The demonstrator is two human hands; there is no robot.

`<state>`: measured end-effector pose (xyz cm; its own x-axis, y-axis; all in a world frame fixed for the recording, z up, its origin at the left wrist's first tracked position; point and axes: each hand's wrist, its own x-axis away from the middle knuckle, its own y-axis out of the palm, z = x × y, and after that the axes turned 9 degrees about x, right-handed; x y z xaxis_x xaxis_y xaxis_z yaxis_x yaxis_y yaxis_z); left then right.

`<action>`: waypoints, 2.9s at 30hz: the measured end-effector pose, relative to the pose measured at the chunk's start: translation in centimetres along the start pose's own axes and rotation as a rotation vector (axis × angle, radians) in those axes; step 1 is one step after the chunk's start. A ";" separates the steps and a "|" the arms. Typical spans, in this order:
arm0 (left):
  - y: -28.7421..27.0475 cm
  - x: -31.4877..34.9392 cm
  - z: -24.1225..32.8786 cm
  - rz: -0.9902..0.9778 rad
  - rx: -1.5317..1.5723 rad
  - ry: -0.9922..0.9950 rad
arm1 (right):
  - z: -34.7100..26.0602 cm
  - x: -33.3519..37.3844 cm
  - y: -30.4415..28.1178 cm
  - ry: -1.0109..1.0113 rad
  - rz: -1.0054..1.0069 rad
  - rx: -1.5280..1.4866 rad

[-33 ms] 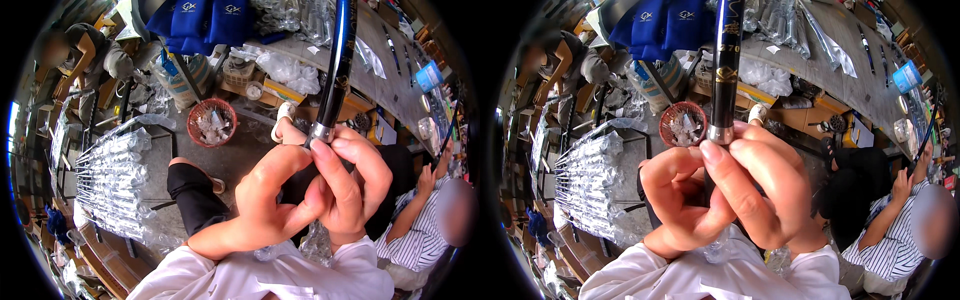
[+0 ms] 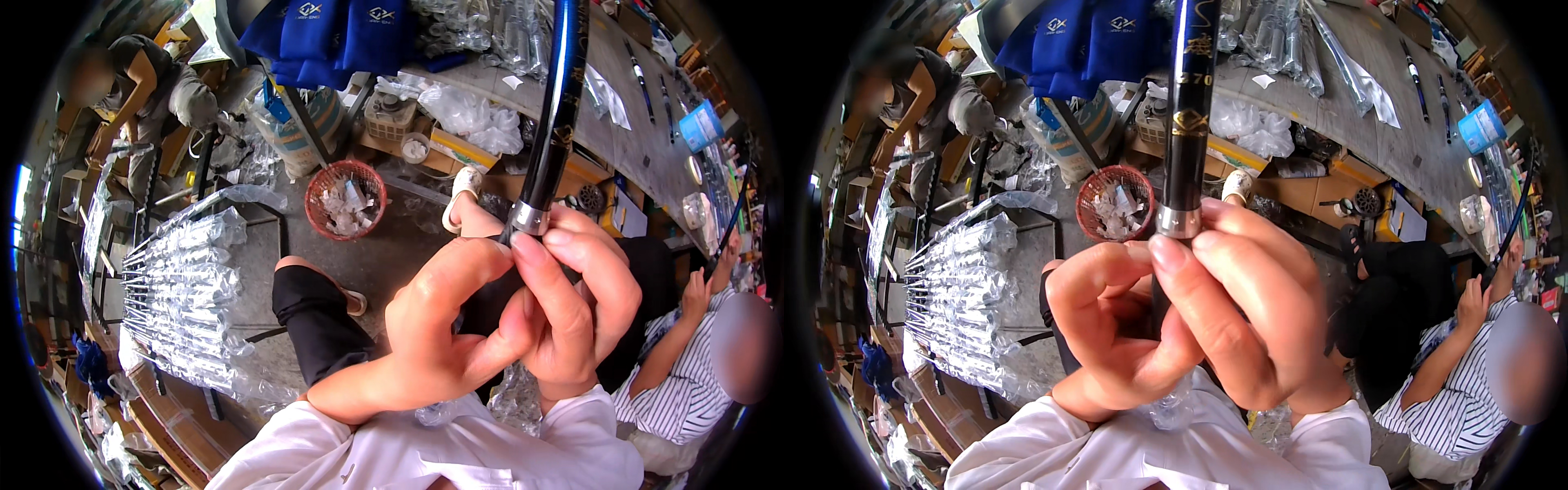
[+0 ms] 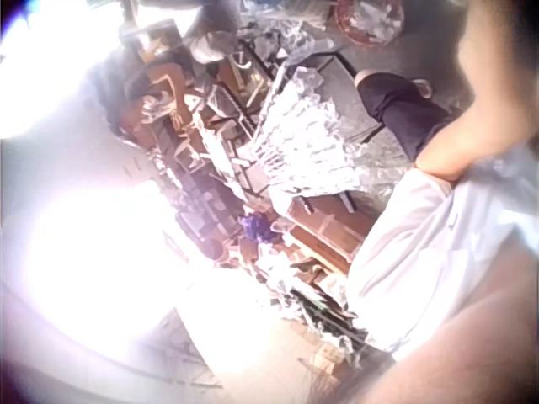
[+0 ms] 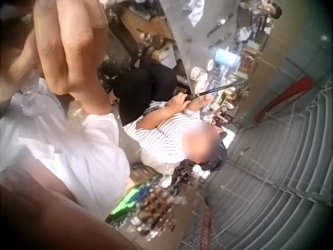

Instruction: The person sits on the floor in a workshop and wraps the handle of a fishing rod with plastic film. They use a white cloth to wipe the handle and smooth the plastic, then place the wrapped rod on a nearby table.

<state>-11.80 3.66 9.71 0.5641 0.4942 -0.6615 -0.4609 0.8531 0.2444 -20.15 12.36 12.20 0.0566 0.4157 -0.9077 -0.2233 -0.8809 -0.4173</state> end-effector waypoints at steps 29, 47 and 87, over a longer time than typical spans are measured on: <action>0.3 -0.3 1.6 -0.141 0.486 -0.494 | -2.1 0.3 -1.8 0.362 0.027 -0.273; 0.7 -0.7 0.9 0.028 0.530 -0.486 | -3.8 0.1 -0.2 0.807 0.098 -0.528; 1.2 0.1 0.4 0.001 0.362 -0.238 | -2.7 -1.0 -0.7 0.576 -0.084 -0.475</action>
<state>-12.01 4.78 10.20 0.7257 0.4839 -0.4891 -0.2157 0.8351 0.5061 -17.46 11.92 13.31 0.5846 0.4168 -0.6961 0.2411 -0.9084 -0.3415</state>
